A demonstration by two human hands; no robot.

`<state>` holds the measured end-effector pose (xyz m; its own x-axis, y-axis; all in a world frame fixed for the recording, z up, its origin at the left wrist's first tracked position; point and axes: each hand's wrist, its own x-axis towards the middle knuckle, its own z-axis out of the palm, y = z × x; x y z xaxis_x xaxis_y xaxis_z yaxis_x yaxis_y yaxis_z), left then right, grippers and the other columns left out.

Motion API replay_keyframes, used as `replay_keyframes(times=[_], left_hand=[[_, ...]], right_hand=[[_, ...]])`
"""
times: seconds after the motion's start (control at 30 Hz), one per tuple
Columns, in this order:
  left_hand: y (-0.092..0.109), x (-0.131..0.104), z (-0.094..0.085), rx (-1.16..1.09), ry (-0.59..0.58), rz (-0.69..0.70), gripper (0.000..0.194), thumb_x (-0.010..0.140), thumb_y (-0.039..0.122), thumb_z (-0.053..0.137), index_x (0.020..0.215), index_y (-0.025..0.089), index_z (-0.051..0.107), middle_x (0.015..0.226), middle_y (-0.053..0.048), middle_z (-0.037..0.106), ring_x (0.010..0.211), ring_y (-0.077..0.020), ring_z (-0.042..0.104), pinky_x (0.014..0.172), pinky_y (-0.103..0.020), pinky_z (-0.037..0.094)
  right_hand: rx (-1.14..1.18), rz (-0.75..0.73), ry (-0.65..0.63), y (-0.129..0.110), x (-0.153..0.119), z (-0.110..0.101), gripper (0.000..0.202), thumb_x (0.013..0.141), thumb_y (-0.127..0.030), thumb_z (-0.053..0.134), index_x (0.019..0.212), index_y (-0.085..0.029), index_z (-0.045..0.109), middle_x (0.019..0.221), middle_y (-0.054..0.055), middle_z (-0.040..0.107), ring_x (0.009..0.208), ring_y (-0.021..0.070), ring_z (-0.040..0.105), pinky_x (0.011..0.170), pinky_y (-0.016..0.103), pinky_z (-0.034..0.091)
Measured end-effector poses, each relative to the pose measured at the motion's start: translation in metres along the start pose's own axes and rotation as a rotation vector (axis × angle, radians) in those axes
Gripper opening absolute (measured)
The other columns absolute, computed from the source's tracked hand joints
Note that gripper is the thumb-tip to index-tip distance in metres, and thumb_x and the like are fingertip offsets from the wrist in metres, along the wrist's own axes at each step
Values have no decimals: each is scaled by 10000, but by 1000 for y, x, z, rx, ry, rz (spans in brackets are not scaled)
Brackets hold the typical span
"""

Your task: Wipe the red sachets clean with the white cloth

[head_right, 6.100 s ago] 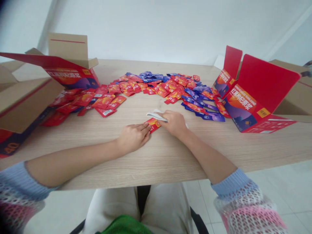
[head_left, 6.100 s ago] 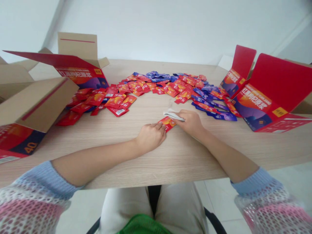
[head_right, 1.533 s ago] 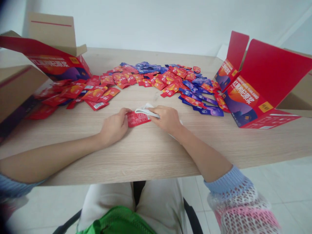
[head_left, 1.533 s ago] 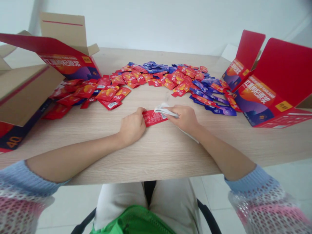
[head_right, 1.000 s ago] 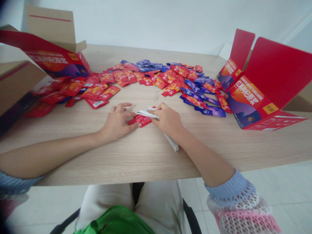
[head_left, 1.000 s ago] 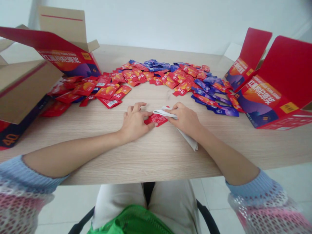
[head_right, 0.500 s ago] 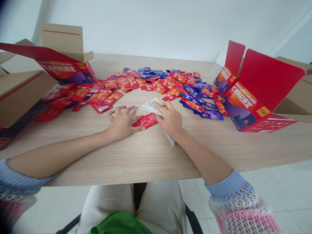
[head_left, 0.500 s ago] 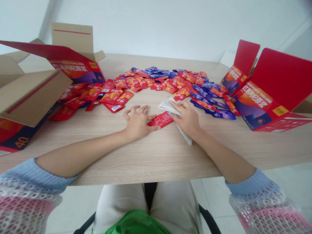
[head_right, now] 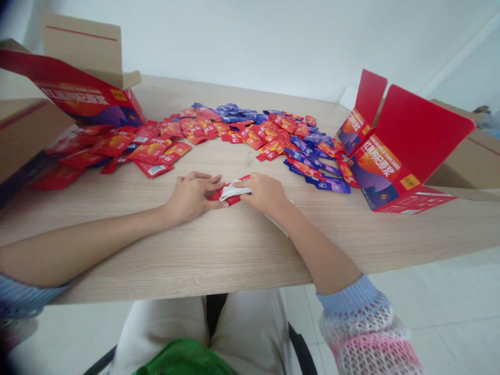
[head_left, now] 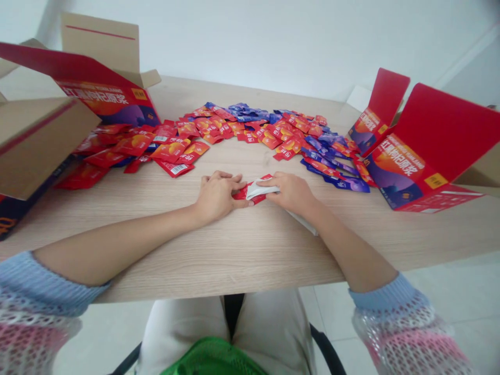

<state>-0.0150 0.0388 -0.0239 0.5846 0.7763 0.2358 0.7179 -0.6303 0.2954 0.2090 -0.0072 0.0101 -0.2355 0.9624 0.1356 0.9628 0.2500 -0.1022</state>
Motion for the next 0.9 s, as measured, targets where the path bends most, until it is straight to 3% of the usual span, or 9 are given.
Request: replay_keyframes(times=[0.2, 0.3, 0.4, 0.53, 0.63, 0.8, 0.9], left_hand=[[0, 1, -3, -27, -36, 38, 617, 774, 643, 652, 1258, 260, 648, 1368, -37, 591, 1220, -302, 493, 954, -460, 397], [0, 2, -2, -24, -41, 84, 618, 789, 624, 647, 1257, 220, 651, 1374, -71, 584, 1218, -288, 512, 984, -432, 407], [-2, 3, 0, -27, -30, 134, 615, 794, 615, 644, 1257, 211, 650, 1365, -99, 587, 1214, -283, 528, 1011, -419, 402], [-3, 4, 2, -84, -14, 205, 353, 852, 432, 640, 1119, 215, 715, 1288, -90, 641, 1211, -251, 552, 1022, -380, 406], [-3, 3, 1, -117, -15, 229, 264, 846, 341, 652, 1043, 183, 728, 1230, -95, 672, 1215, -234, 556, 1022, -346, 411], [-1, 3, -1, -93, -20, 194, 440, 812, 474, 693, 1176, 228, 678, 1287, -74, 638, 1216, -240, 539, 1035, -362, 396], [1, 2, -1, -37, -48, 180, 502, 829, 544, 650, 1231, 243, 648, 1347, -75, 595, 1222, -250, 524, 1031, -381, 389]], right_hand=[[-54, 218, 71, 46, 7, 1, 372, 858, -336, 564, 1207, -325, 691, 1044, 66, 725, 875, 227, 646, 690, 293, 434], [-28, 166, 217, 47, 1, 2, 344, 849, -316, 576, 1163, -305, 717, 1034, 57, 714, 906, 220, 642, 726, 298, 440], [64, -13, 331, 24, -9, 3, 331, 845, -318, 597, 1147, -279, 728, 1045, 48, 693, 921, 200, 635, 752, 289, 446], [144, -226, 206, -19, -16, 11, 367, 853, -317, 603, 1211, -320, 687, 1059, 24, 679, 920, 175, 633, 757, 277, 450], [133, -192, 103, -35, -12, 18, 388, 854, -321, 601, 1235, -353, 665, 1067, 12, 686, 921, 182, 636, 730, 281, 449], [85, 2, 55, -24, -4, 15, 333, 867, -420, 586, 1183, -403, 690, 1035, 17, 704, 900, 214, 642, 662, 288, 433], [28, 92, 70, -8, -3, 9, 339, 873, -383, 568, 1189, -405, 687, 1008, 26, 710, 870, 221, 641, 638, 288, 421]])
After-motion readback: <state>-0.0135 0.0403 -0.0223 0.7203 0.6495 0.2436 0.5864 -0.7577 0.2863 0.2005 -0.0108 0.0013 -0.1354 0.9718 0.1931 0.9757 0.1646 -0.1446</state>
